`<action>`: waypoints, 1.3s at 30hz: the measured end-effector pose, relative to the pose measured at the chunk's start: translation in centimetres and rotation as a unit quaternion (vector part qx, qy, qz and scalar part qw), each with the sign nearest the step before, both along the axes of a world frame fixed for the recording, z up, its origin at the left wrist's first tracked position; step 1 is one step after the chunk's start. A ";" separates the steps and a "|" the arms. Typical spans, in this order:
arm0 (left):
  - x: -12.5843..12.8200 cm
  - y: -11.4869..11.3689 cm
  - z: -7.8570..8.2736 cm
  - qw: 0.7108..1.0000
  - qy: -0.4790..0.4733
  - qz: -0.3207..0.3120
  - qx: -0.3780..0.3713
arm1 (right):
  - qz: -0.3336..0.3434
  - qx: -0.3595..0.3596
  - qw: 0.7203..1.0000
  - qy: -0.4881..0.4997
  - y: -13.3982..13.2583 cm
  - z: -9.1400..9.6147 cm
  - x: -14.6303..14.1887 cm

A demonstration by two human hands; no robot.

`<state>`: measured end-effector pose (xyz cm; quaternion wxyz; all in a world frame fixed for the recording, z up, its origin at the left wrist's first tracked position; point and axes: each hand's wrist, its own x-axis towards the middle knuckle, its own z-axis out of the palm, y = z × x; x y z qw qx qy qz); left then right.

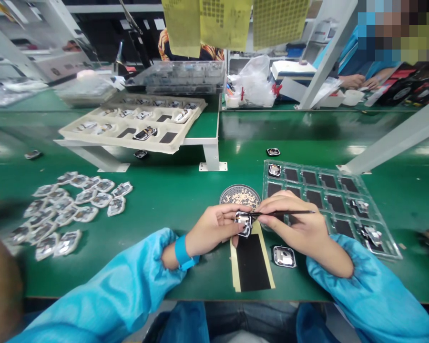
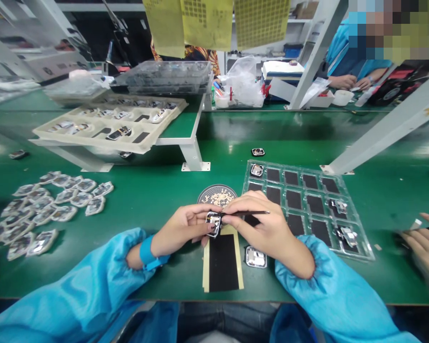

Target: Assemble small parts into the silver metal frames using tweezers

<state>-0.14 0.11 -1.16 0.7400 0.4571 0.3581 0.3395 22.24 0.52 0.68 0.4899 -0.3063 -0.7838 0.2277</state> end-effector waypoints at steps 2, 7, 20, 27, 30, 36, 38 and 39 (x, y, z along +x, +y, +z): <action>-0.1 0.0 -0.1 1.000 0.008 0.005 0.004 | 0.000 0.023 1.000 -0.010 0.0 0.1 -0.1; -0.1 0.0 -0.3 0.999 0.034 0.022 0.017 | -0.008 0.062 0.998 -0.026 -0.1 0.3 -0.4; -0.1 0.0 -0.2 0.999 0.024 0.020 0.019 | -0.012 0.030 0.999 0.006 -0.2 -0.2 -0.4; 0.1 -0.1 -0.2 0.999 0.035 0.022 0.028 | -0.022 -0.017 0.999 0.040 -0.5 -0.4 -0.8; 0.3 -0.2 -0.5 0.997 0.051 0.033 0.045 | -0.063 -0.070 0.993 0.065 -0.7 -0.4 -1.0; 0.3 -0.3 -1.4 0.987 0.122 0.041 0.092 | -0.104 -0.126 0.982 0.091 -0.8 -0.5 -1.1; 0.3 -0.3 -1.2 0.985 0.140 0.043 0.093 | -0.092 -0.134 0.977 0.137 -0.8 -0.2 -1.0; 0.3 -0.3 -1.0 0.983 0.150 0.044 0.094 | -0.082 -0.135 0.973 0.166 -0.7 0.1 -0.8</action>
